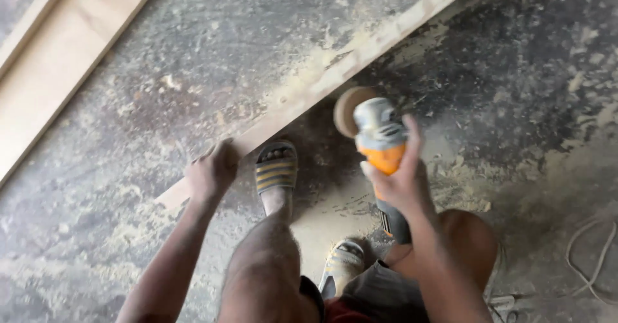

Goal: The person uses an angle grinder with a sanding disc to smooth the surface of a long wooden plank. They move the tool back and forth along the plank, generating sawdust, and flip the plank to sand the other side.

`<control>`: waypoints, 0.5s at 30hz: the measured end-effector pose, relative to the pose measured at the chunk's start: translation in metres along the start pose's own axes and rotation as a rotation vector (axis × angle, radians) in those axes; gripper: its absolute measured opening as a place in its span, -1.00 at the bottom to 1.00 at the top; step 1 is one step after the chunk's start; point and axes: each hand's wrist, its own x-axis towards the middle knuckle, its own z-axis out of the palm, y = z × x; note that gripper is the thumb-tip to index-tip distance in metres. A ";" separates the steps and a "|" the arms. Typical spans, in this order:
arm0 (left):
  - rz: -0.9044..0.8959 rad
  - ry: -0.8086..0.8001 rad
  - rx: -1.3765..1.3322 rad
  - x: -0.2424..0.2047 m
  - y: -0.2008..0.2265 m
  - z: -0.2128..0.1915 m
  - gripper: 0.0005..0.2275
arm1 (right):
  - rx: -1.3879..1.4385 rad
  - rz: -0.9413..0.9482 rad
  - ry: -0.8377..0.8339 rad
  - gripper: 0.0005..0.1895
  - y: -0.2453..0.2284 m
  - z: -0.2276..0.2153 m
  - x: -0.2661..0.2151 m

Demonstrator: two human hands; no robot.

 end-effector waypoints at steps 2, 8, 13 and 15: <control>-0.018 0.031 0.065 -0.030 -0.040 -0.008 -0.60 | -0.108 -0.036 -0.117 0.03 0.007 0.036 -0.005; -0.068 0.107 0.121 -0.048 -0.066 -0.022 -0.50 | -0.480 -0.692 -0.174 -0.14 -0.010 0.149 -0.022; -0.066 0.109 0.092 -0.044 -0.061 -0.026 -0.55 | -0.506 -0.740 -0.294 -0.08 -0.041 0.173 -0.039; -0.062 0.130 0.133 -0.044 -0.070 -0.017 -0.59 | -0.539 -0.704 -0.305 -0.06 -0.038 0.175 -0.037</control>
